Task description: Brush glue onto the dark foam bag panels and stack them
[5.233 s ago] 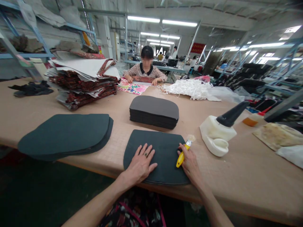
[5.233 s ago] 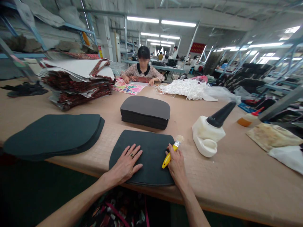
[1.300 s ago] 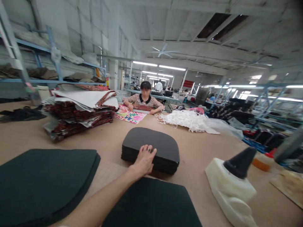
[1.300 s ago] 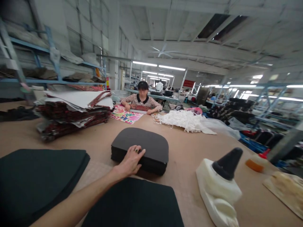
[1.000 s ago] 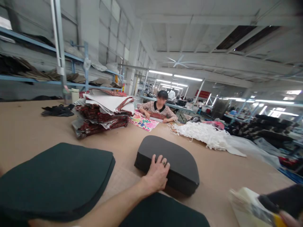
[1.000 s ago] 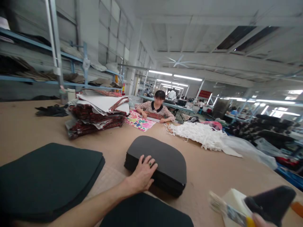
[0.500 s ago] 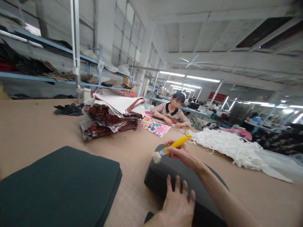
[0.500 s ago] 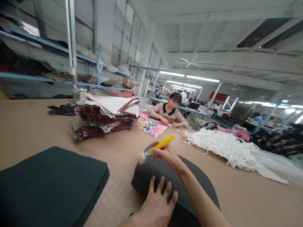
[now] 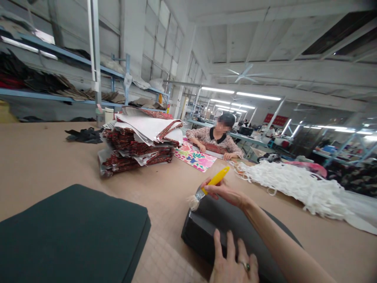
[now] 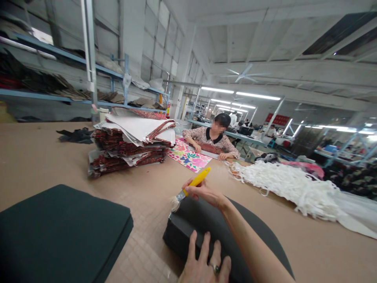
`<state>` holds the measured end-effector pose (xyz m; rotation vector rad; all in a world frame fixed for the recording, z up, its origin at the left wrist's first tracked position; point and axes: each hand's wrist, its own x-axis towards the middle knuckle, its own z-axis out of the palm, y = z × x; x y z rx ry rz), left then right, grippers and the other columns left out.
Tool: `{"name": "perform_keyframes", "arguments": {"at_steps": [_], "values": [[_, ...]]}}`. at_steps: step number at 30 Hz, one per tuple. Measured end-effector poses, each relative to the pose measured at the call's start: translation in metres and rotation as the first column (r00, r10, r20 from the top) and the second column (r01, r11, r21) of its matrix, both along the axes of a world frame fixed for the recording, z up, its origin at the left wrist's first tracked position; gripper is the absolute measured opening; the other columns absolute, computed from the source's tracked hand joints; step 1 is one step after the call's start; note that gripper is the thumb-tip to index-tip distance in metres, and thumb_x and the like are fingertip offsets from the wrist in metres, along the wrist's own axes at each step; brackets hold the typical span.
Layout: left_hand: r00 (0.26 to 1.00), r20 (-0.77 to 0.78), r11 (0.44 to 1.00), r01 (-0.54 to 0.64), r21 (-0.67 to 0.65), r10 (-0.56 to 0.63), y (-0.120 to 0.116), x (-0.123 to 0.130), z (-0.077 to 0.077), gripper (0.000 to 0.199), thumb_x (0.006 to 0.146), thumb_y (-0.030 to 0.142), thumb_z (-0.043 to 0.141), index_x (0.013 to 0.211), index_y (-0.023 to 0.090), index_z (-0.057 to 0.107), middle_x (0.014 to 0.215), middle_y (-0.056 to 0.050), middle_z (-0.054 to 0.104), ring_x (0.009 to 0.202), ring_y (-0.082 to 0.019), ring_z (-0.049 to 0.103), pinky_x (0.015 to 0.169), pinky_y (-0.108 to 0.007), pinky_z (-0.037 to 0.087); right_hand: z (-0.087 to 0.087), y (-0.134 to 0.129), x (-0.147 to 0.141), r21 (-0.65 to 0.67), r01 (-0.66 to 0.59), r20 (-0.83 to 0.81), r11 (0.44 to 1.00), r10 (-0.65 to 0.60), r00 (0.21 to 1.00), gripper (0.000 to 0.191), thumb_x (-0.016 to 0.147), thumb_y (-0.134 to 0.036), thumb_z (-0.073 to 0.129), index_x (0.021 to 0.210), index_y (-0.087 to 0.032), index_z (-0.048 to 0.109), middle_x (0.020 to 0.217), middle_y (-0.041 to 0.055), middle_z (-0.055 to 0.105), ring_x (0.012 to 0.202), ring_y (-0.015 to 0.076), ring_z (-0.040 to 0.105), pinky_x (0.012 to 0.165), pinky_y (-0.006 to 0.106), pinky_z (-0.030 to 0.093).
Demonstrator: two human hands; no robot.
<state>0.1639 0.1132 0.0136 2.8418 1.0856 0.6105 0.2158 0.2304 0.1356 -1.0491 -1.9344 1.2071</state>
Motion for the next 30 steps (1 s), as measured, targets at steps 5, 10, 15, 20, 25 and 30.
{"name": "perform_keyframes", "arguments": {"at_steps": [5, 10, 15, 20, 25, 30], "values": [[0.993, 0.049, 0.988, -0.109, 0.106, 0.104, 0.007, 0.017, -0.034, 0.030, 0.088, 0.026, 0.040, 0.108, 0.021, 0.062, 0.118, -0.015, 0.058, 0.119, -0.042, 0.042, 0.085, -0.072, 0.037, -0.008, 0.018, 0.006, 0.009, 0.028, 0.014, 1.000, -0.028, 1.000, 0.026, 0.066, -0.042, 0.063, 0.076, -0.018, 0.063, 0.060, -0.0037, 0.052, 0.051, 0.0079, 0.043, 0.046, 0.020, 0.033], [0.975, 0.160, 0.912, -0.202, 0.357, 0.153, 0.019, 0.033, -0.067, 0.024, 0.084, 0.026, 0.045, 0.093, 0.023, 0.067, 0.099, -0.013, 0.069, 0.105, -0.041, 0.055, 0.080, -0.067, 0.044, -0.016, 0.047, 0.030, 0.103, 0.200, -0.019, 0.974, -0.199, 0.980, 0.025, 0.068, -0.043, 0.059, 0.068, -0.018, 0.057, 0.052, -0.0062, 0.046, 0.048, 0.0073, 0.040, 0.047, 0.021, 0.032], [0.963, 0.241, 0.770, -0.245, 0.589, 0.122, 0.026, 0.032, -0.069, 0.019, 0.082, 0.027, 0.050, 0.094, 0.025, 0.064, 0.085, -0.011, 0.072, 0.092, -0.038, 0.063, 0.074, -0.061, 0.047, -0.022, 0.060, 0.057, 0.169, 0.360, -0.025, 0.917, -0.361, 0.932, 0.031, 0.070, -0.044, 0.055, 0.054, -0.018, 0.050, 0.047, -0.0056, 0.045, 0.046, 0.0082, 0.042, 0.050, 0.022, 0.035], [0.978, 0.209, 0.706, -0.165, 0.689, 0.024, 0.023, 0.011, -0.048, 0.019, 0.083, 0.028, 0.050, 0.098, 0.026, 0.062, 0.090, -0.010, 0.071, 0.088, -0.036, 0.065, 0.079, -0.059, 0.043, -0.026, 0.059, 0.088, 0.209, 0.490, -0.012, 0.846, -0.499, 0.866, 0.029, 0.070, -0.044, 0.057, 0.059, -0.017, 0.052, 0.046, -0.0065, 0.047, 0.042, 0.0074, 0.041, 0.047, 0.022, 0.035], [0.998, 0.053, 0.856, -0.053, 0.515, 0.031, 0.008, -0.018, -0.010, 0.030, 0.088, 0.024, 0.043, 0.116, 0.027, 0.054, 0.112, -0.010, 0.064, 0.103, -0.035, 0.058, 0.084, -0.055, 0.044, -0.026, 0.031, 0.126, 0.234, 0.588, -0.017, 0.774, -0.602, 0.799, 0.032, 0.064, -0.049, 0.059, 0.062, -0.018, 0.056, 0.044, -0.0045, 0.048, 0.038, 0.0090, 0.041, 0.041, 0.024, 0.033], [0.981, -0.158, 0.991, 0.123, 0.059, -0.112, -0.005, -0.034, 0.039, 0.042, 0.091, 0.022, 0.032, 0.131, 0.018, 0.041, 0.131, -0.020, 0.045, 0.120, -0.042, 0.040, 0.087, -0.066, 0.038, -0.027, -0.016, 0.171, 0.271, 0.698, -0.010, 0.662, -0.723, 0.690, 0.033, 0.062, -0.049, 0.059, 0.056, -0.017, 0.055, 0.039, -0.0047, 0.044, 0.035, 0.0081, 0.038, 0.039, 0.024, 0.031]]}}
